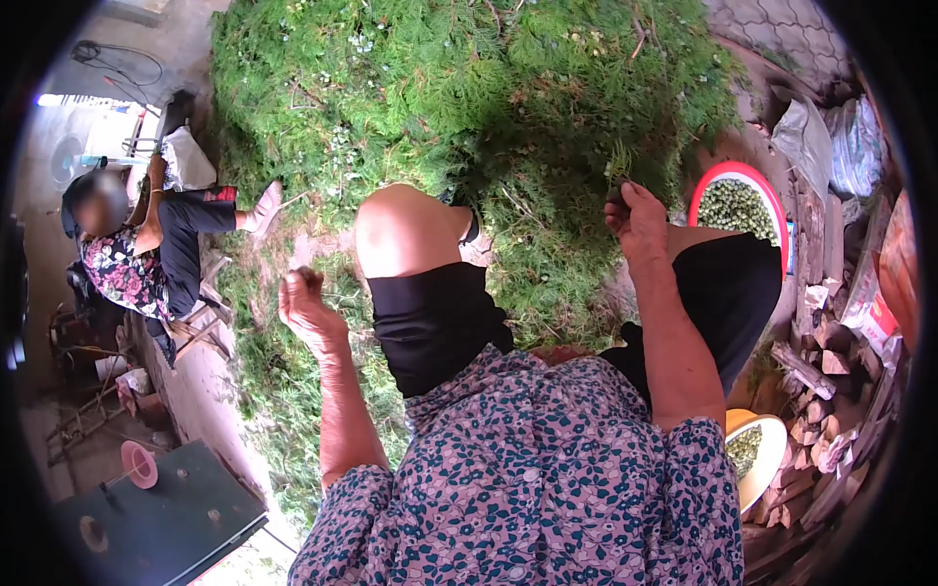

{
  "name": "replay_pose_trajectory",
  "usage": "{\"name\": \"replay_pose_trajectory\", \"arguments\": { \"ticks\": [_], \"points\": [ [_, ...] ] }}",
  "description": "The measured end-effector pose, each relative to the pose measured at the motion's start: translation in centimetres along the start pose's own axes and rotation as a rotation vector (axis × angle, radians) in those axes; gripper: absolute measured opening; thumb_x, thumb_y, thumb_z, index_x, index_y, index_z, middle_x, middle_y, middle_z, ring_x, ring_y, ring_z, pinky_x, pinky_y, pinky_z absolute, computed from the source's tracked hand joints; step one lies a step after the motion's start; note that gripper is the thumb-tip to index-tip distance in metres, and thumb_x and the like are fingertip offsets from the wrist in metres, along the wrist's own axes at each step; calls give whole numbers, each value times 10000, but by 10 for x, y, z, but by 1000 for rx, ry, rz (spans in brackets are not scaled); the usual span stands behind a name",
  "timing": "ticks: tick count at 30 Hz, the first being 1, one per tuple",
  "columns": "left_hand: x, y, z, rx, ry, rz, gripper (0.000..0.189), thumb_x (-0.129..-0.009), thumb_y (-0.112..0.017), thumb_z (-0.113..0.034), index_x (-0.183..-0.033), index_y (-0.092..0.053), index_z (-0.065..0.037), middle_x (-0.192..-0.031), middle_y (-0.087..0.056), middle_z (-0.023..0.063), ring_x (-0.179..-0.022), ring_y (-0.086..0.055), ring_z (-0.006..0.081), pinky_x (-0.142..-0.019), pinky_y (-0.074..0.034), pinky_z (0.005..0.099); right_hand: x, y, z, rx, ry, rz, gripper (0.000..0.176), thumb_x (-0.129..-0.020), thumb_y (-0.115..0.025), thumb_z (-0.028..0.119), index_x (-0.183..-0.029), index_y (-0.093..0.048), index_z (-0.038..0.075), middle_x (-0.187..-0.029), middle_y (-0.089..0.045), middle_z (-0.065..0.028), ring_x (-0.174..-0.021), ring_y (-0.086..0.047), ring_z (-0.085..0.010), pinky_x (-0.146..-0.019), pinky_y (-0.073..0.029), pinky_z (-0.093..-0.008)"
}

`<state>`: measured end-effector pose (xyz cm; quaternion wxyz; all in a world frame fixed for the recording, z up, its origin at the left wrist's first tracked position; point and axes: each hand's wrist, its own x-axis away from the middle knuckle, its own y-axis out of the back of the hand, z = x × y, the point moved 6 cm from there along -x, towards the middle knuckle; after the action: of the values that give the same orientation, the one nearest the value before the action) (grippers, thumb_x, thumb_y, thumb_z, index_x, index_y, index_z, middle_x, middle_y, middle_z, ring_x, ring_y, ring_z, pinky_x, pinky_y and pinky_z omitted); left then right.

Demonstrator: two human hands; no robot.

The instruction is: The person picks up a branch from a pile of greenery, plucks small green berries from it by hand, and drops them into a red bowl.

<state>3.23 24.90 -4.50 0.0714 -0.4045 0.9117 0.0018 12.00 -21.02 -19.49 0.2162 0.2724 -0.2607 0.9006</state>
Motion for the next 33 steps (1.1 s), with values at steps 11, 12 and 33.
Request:
{"name": "replay_pose_trajectory", "arguments": {
  "ticks": [11, 12, 33],
  "points": [
    [11, -39, 3, -48, 85, 435, 296, -746, -650, -6, -1034, -586, -26, -896, -613, 59, -840, -556, 132, -795, -446, 261, 0, -2, -3, 5, -12, -6, 159, -866, -534, 149, -1011, -539, 85, -739, -586, -55, -554, -573, -175, -444, -453, -310],
    [15, -43, 9, 16, 213, 492, 350, -734, -679, -36, -1067, -572, -29, -892, -612, 62, -821, -557, 125, -777, -452, 255, 3, -3, -2, 15, -15, -21, 164, -865, -535, 145, -1017, -538, 84, -739, -587, -56, -551, -573, -175, -440, -454, -309],
    [-36, -139, -28, -622, -484, 717, 116, -676, -649, -18, -771, -588, 9, -770, -562, 143, -690, -557, 267, -622, -448, 337, -2, -6, -5, 25, -14, -9, 182, -864, -535, 142, -1029, -515, 68, -739, -595, -63, -554, -581, -181, -442, -466, -302]
  ]
}}
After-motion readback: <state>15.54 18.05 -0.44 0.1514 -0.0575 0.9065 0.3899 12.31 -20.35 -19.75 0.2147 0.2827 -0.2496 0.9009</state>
